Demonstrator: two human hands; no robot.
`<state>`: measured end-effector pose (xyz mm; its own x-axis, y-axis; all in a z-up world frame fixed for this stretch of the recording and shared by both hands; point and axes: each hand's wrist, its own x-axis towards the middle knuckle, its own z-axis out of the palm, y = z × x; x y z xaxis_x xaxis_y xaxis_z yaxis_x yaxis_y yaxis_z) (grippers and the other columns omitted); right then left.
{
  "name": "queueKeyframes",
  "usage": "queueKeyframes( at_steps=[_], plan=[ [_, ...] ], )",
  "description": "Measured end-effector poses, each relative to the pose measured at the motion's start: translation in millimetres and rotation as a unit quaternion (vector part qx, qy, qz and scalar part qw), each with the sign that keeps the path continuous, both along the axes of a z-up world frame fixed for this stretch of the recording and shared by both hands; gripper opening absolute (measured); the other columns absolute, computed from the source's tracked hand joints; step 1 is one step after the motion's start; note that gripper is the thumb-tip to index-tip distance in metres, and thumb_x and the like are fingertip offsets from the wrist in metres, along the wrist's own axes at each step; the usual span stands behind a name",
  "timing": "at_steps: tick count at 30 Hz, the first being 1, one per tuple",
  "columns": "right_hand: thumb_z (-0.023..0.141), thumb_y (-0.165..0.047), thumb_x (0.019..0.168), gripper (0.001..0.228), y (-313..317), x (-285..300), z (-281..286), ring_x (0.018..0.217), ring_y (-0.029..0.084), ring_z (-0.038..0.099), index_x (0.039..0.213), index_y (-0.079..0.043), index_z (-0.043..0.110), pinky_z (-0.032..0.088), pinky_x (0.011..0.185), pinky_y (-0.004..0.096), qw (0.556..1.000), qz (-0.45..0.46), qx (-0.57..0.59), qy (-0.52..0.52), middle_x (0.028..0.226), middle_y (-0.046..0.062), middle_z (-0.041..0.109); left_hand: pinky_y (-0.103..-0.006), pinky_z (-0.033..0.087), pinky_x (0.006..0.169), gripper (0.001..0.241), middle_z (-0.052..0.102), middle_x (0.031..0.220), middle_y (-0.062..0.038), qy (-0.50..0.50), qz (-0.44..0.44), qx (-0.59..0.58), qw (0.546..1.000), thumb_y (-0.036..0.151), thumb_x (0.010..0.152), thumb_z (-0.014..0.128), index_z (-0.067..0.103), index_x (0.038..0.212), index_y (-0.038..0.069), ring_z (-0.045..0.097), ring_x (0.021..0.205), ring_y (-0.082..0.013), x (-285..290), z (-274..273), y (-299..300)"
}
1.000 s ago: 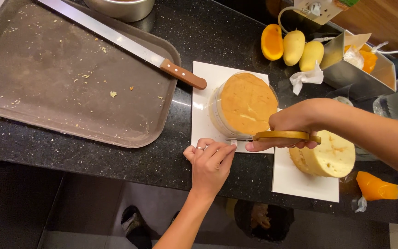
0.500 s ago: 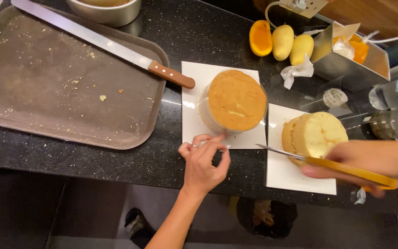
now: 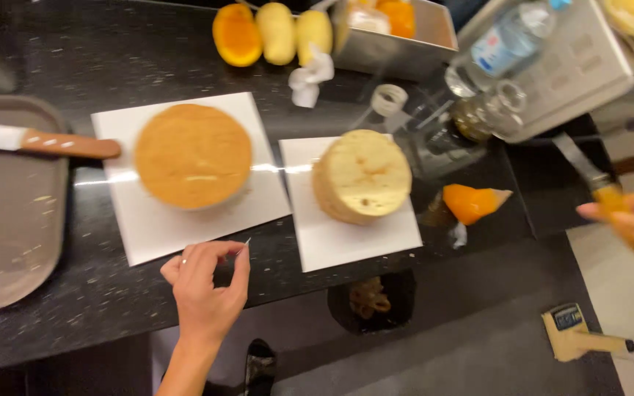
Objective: The person wraps round cake layers resting on white cake boards with clear plastic film, pulling the film around the sides of each cake and pressing it closed. They reposition the boards on the counter, handle a tape roll and scissors, and tuck the film edges around the cakes.
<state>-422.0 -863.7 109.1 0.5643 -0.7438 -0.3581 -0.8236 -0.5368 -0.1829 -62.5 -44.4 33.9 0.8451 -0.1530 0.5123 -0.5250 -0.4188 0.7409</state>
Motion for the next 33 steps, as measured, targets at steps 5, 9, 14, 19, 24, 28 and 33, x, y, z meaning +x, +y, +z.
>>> queueKeyframes(
  at_steps=[5,9,14,19,24,28,33],
  plan=[
    [0.08,-0.045,0.09,0.035,206,100,-31,0.074,0.028,0.074,0.105,-0.013,0.086,0.063,0.069,0.043,0.972,-0.027,-0.192,0.134,0.078,0.012,0.075,-0.0323,0.036,0.081,0.012,0.069,0.084,0.002,0.036,-0.039,0.013,0.999,0.01,0.083,0.08,0.072,0.091,0.012,0.061,0.074,-0.013,-24,15,-38],
    [0.088,-0.05,0.079,0.046,249,134,-72,0.08,0.028,0.072,0.101,-0.01,0.085,0.059,0.074,0.043,0.986,-0.05,-0.157,0.039,0.088,0.01,0.076,-0.0261,0.051,0.061,0.013,0.07,0.081,-0.003,0.173,-0.11,-0.055,0.977,0.011,0.085,0.077,0.073,0.096,0.006,0.061,0.064,-0.0109,-49,20,-76],
    [0.089,-0.044,0.085,0.049,232,129,-125,0.087,0.028,0.075,0.112,-0.004,0.08,0.058,0.084,0.039,0.976,0.006,-0.191,-0.103,0.096,0.014,0.077,-0.0268,0.051,0.055,0.017,0.069,0.071,-0.005,0.312,-0.191,-0.063,0.929,0.017,0.087,0.076,0.073,0.097,0.003,0.059,0.055,-0.0112,-79,21,-151],
    [0.08,-0.018,0.095,0.03,260,110,-124,0.093,0.02,0.074,0.118,0.0,0.075,0.058,0.087,0.034,0.923,0.019,-0.183,-0.337,0.106,0.013,0.076,-0.0294,0.052,0.058,0.019,0.073,0.079,-0.009,0.347,-0.23,-0.126,0.9,0.017,0.091,0.072,0.067,0.096,-0.001,0.064,0.057,-0.016,-91,12,-247],
    [0.07,-0.013,0.104,0.019,388,94,-95,0.078,0.018,0.067,0.117,-0.001,0.064,0.057,0.067,0.032,0.849,-0.155,-0.047,-0.502,0.101,0.013,0.07,-0.0297,0.054,0.058,0.016,0.073,0.077,-0.01,0.369,-0.235,-0.174,0.882,0.015,0.093,0.069,0.068,0.096,-0.001,0.067,0.059,-0.016,-112,16,-260],
    [0.054,-0.024,0.1,0.035,510,96,-105,0.087,0.02,0.074,0.124,-0.001,0.063,0.059,0.07,0.031,0.723,-0.292,0.34,-0.525,0.107,0.013,0.074,-0.0321,0.055,0.058,0.017,0.073,0.076,-0.013,0.418,-0.283,-0.127,0.854,0.015,0.092,0.071,0.072,0.096,-0.001,0.07,0.06,-0.0204,-153,11,-226],
    [0.058,-0.024,0.102,0.036,540,65,-217,0.094,0.017,0.067,0.121,0.005,0.068,0.057,0.079,0.031,0.641,-0.44,0.38,-0.501,0.108,0.009,0.072,-0.0364,0.057,0.072,0.022,0.07,0.104,-0.017,0.401,-0.298,0.006,0.866,0.011,0.09,0.069,0.073,0.109,0.0,0.07,0.081,-0.0292,-200,-78,-202]
  ],
)
